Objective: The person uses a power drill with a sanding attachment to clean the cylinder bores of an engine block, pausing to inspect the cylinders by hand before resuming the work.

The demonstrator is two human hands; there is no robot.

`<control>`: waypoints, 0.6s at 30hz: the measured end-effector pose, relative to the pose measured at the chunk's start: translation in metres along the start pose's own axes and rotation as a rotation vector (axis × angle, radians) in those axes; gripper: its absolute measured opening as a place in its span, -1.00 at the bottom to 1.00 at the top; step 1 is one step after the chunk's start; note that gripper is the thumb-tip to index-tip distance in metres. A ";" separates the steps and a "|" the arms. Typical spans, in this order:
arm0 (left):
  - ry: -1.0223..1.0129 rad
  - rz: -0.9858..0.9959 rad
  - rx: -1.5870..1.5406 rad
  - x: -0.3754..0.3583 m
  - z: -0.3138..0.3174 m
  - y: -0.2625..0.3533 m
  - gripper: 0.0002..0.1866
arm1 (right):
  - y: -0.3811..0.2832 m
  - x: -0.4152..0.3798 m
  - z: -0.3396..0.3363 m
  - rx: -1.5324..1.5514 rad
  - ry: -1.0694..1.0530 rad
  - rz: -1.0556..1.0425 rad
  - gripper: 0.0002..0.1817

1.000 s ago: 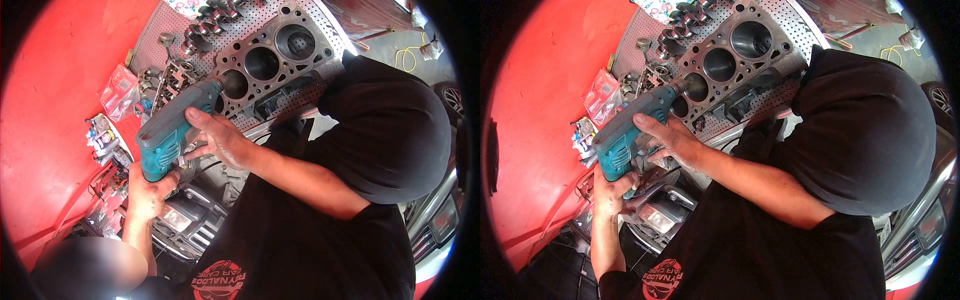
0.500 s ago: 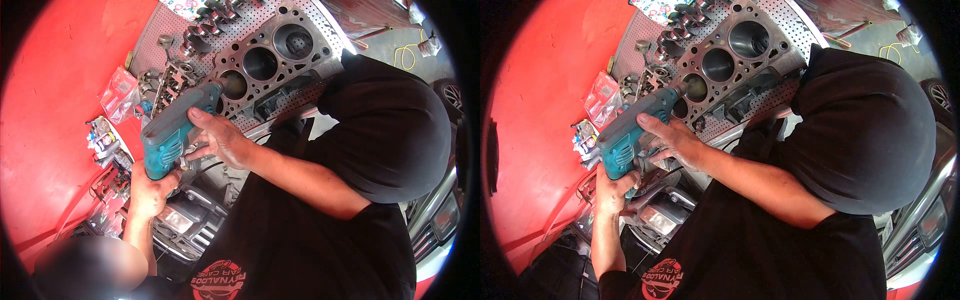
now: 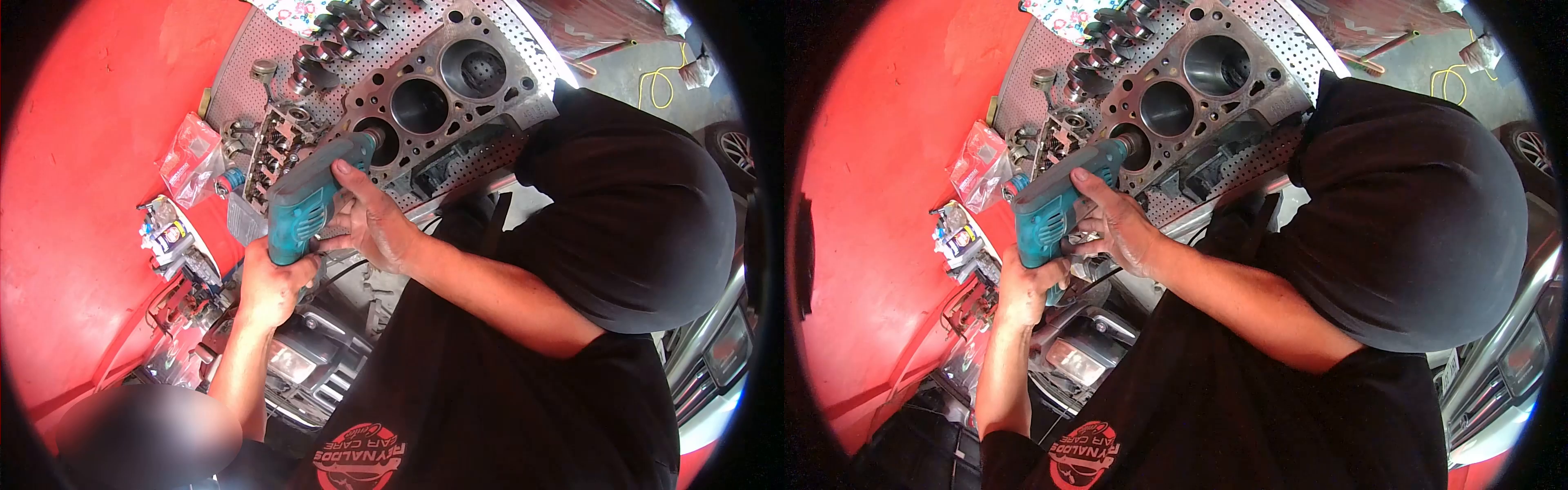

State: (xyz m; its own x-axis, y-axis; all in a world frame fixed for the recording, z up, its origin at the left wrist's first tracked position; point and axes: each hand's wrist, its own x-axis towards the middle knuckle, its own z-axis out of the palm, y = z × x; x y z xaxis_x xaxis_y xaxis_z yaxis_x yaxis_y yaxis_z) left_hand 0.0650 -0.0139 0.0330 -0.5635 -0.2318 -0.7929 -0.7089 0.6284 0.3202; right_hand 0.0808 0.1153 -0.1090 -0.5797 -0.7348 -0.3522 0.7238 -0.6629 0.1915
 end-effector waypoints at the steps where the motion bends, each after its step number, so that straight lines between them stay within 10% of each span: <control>1: -0.006 0.011 -0.007 0.004 0.002 0.000 -0.82 | 0.000 0.000 -0.002 0.002 0.014 -0.002 -0.09; 18: -0.070 -0.034 -0.030 0.051 0.031 0.013 -0.77 | -0.005 -0.006 0.000 0.015 0.189 -0.114 -0.15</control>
State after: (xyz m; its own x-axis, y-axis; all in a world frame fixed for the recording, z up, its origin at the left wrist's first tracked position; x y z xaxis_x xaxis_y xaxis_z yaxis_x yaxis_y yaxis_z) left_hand 0.0403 0.0058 -0.0190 -0.5090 -0.1994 -0.8373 -0.7400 0.5983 0.3073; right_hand 0.0811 0.1232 -0.1078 -0.5761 -0.6161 -0.5371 0.6513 -0.7431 0.1537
